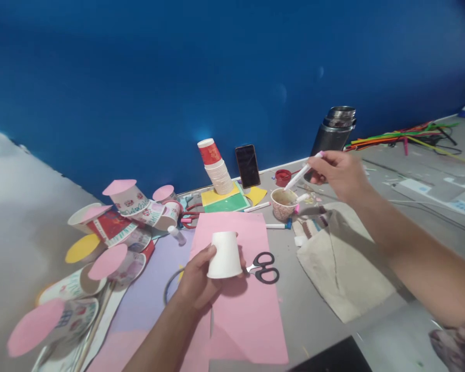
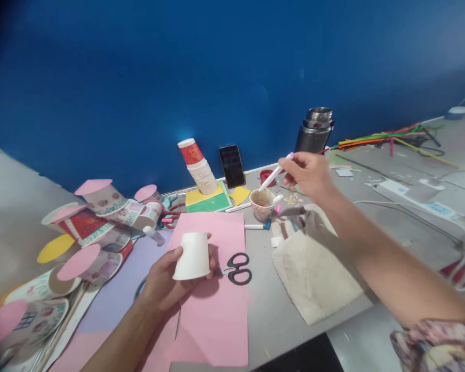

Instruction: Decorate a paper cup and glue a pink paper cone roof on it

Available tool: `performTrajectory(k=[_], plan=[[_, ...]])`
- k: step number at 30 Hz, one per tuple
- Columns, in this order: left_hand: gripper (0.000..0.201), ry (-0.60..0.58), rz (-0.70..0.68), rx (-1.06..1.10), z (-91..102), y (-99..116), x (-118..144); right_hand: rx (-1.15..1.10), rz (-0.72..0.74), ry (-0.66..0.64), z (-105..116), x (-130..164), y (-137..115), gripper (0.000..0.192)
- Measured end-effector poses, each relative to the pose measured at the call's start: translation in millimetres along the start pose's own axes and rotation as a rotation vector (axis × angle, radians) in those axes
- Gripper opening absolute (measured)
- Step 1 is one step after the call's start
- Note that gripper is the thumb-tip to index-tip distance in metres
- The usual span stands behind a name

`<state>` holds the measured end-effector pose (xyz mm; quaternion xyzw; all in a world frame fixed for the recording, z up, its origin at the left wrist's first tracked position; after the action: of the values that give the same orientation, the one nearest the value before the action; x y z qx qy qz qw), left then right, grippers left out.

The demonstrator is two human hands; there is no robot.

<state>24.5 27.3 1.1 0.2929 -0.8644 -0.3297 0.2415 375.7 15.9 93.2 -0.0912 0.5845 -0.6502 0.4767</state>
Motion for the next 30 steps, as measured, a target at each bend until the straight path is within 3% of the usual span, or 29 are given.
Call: performTrajectory(k=[5, 10, 20, 30], plan=[[0.067, -0.029, 0.024, 0.040, -1.7, -2, 1, 0.047, 0.016, -0.024, -1, -5, 5, 0.022], [0.055, 0.025, 0.011, 0.066, 2.0, -1, -3, -0.447, -0.221, 0.022, -2, -7, 4, 0.025], [0.042, 0.156, -0.038, 0.158, 1.0, -2, -3, -0.813, -0.482, -0.387, -65, 44, -26, 0.037], [0.047, 0.063, -0.034, 0.142, 1.4, -6, -7, -0.944, -0.599, -0.585, -105, 95, -21, 0.036]])
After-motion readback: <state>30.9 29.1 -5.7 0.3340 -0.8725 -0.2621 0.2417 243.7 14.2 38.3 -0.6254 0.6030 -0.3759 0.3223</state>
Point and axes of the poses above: each hand's wrist, its own x-axis away from the middle knuckle, its own z-axis out of the back of the hand, y = z × x, the point moved 4 cm from there along -x, towards the middle knuckle, and after that the axes turned 1 degree about -y, right-handed, at the moved point
